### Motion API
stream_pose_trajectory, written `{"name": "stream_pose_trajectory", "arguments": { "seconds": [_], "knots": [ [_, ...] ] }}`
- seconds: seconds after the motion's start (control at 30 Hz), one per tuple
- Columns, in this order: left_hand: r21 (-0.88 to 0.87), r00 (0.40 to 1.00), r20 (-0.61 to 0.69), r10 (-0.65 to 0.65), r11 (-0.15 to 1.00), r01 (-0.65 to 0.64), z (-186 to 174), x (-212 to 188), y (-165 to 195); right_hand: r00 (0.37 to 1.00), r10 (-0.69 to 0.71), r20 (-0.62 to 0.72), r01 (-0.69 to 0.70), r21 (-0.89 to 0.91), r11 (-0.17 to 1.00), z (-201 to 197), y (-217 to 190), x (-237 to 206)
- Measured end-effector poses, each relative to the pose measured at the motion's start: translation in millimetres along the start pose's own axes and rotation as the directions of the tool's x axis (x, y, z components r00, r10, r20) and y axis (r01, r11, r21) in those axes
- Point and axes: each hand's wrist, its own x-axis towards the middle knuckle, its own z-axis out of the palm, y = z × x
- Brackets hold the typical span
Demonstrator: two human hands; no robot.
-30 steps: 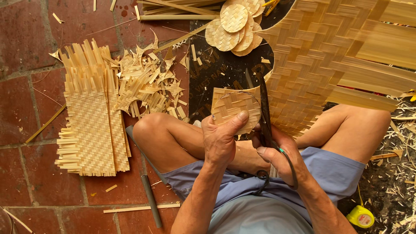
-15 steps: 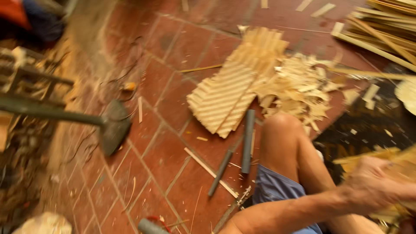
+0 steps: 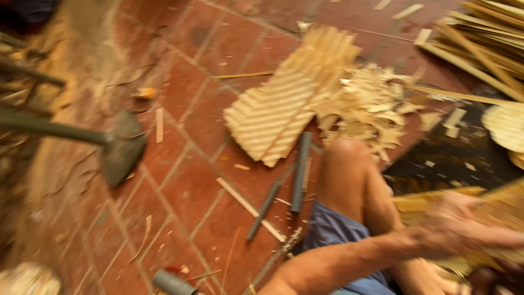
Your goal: The person sits on the floor and uses scissors to trim the edges of woven bamboo sheets, cutting around a round woven disc used as a template and stacking finished round pieces aside while offcuts accumulate nearby.
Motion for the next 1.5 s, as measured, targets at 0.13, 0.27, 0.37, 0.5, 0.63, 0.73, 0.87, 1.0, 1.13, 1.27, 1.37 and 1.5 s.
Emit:
{"name": "stream_pose_trajectory", "arguments": {
  "seconds": [0.13,0.27,0.37,0.5,0.63,0.73,0.87,1.0,1.13,1.27,1.37,1.5],
  "knots": [
    [-0.096,0.993,0.065,-0.100,0.990,0.106,39.4,-10.2,8.4,1.000,0.008,0.026,-0.008,0.003,1.000,-22.9,-16.6,-19.2],
    [-0.022,0.990,0.030,-0.136,0.990,0.137,61.3,-22.4,14.7,0.995,0.022,0.099,-0.022,-0.005,1.000,-44.1,-31.1,-35.6],
    [0.056,0.993,0.037,-0.110,0.993,0.108,71.7,-25.0,15.0,0.995,-0.008,0.099,0.002,0.061,0.998,-51.8,-35.9,-42.6],
    [0.053,0.991,-0.002,-0.136,0.989,0.136,84.0,-23.2,14.8,0.991,0.067,0.117,-0.075,0.061,0.995,-60.0,-39.9,-44.1],
    [0.039,0.993,0.002,-0.119,0.992,0.119,87.9,-21.6,14.5,0.993,0.035,0.109,-0.031,-0.041,0.999,-64.0,-36.5,-43.6],
    [0.051,0.989,-0.002,-0.147,0.988,0.147,87.6,-21.4,13.3,0.994,0.055,0.099,-0.050,-0.051,0.997,-65.3,-31.0,-45.0],
    [-0.004,0.983,0.011,-0.186,0.983,0.186,85.6,-22.8,14.2,0.992,0.051,0.115,-0.049,-0.022,0.999,-70.6,-27.3,-47.0],
    [0.111,0.973,0.042,-0.228,0.969,0.223,82.4,-24.6,17.2,0.989,0.036,0.141,-0.026,-0.072,0.997,-77.2,-27.9,-47.6],
    [0.043,0.960,0.076,-0.268,0.963,0.266,77.8,-22.8,17.2,0.982,0.101,0.160,-0.086,-0.094,0.992,-80.6,-28.9,-48.2],
    [0.124,0.949,0.099,-0.299,0.950,0.286,74.3,-23.6,18.6,0.975,0.044,0.217,-0.029,-0.071,0.997,-83.9,-29.7,-49.3],
    [0.053,0.935,0.127,-0.332,0.943,0.328,74.2,-24.0,19.3,0.981,0.064,0.184,-0.037,-0.144,0.989,-85.7,-29.6,-50.0],
    [0.041,0.924,0.130,-0.358,0.934,0.356,74.6,-22.7,18.9,0.970,0.091,0.224,-0.068,-0.109,0.992,-88.0,-28.4,-50.8]
  ]
}}
